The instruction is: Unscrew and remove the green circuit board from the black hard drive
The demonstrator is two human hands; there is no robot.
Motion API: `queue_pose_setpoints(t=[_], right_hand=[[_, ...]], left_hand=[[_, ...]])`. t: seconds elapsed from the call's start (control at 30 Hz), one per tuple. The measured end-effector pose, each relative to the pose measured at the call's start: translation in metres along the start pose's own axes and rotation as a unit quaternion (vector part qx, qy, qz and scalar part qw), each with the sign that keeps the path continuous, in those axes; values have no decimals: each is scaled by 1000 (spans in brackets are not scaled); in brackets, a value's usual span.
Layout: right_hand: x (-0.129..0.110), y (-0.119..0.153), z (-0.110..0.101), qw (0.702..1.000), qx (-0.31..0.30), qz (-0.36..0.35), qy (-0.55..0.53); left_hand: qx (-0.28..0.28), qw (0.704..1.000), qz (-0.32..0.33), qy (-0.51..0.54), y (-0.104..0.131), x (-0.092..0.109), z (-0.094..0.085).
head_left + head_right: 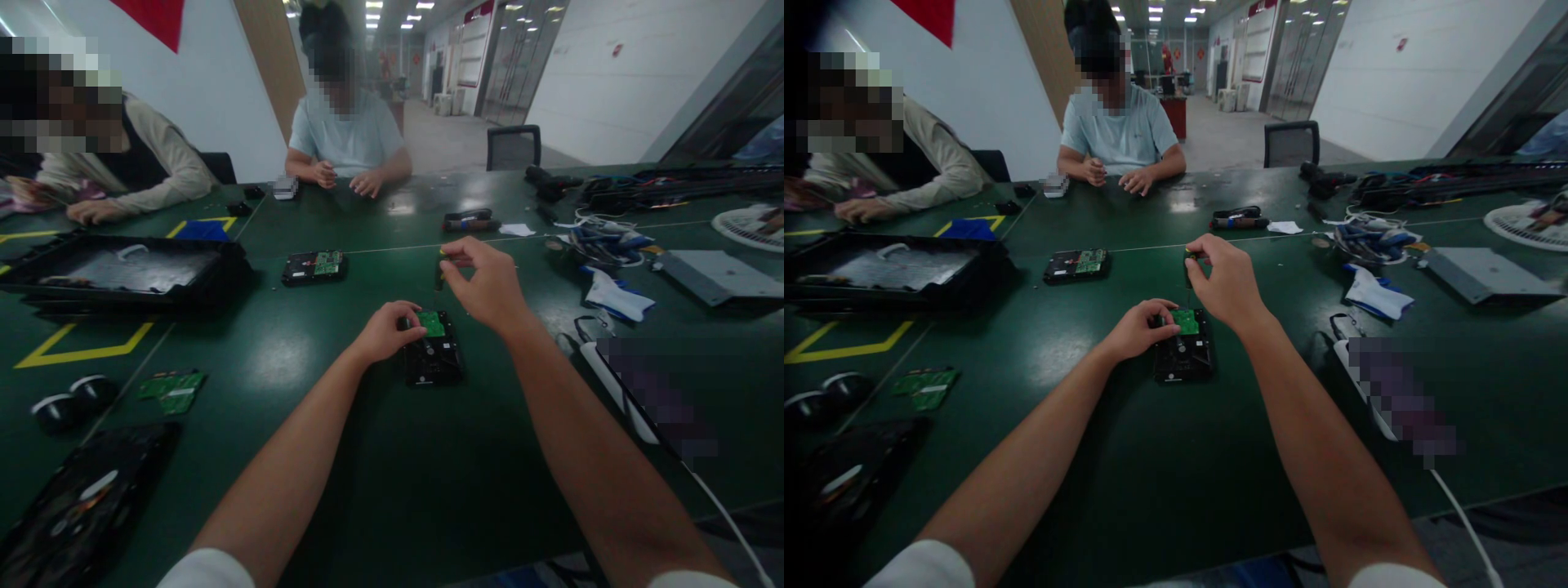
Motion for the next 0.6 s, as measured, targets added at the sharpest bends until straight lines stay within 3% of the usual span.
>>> queue_pose_setpoints(t=[0.17, 0.4, 0.6], right_hand=[[4, -1, -1, 1000, 0, -17, 24], [8, 0, 0, 1000, 3, 26, 14], [8, -1, 0, 1000, -2, -7, 26]], left_hand=[[5, 1000, 2, -3, 0, 0, 0], [2, 1000, 4, -5, 0, 1, 0], [3, 1000, 7, -10, 1, 0, 0]])
Point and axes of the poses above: each hand's wrist, its own y-axis away from the middle knuckle, its own z-axis out of the palm, x = y × z, the point moved 1 cm from there along -y, towards the middle knuckle, and after that the axes turned 1 degree about x, right-handed, at the moved point
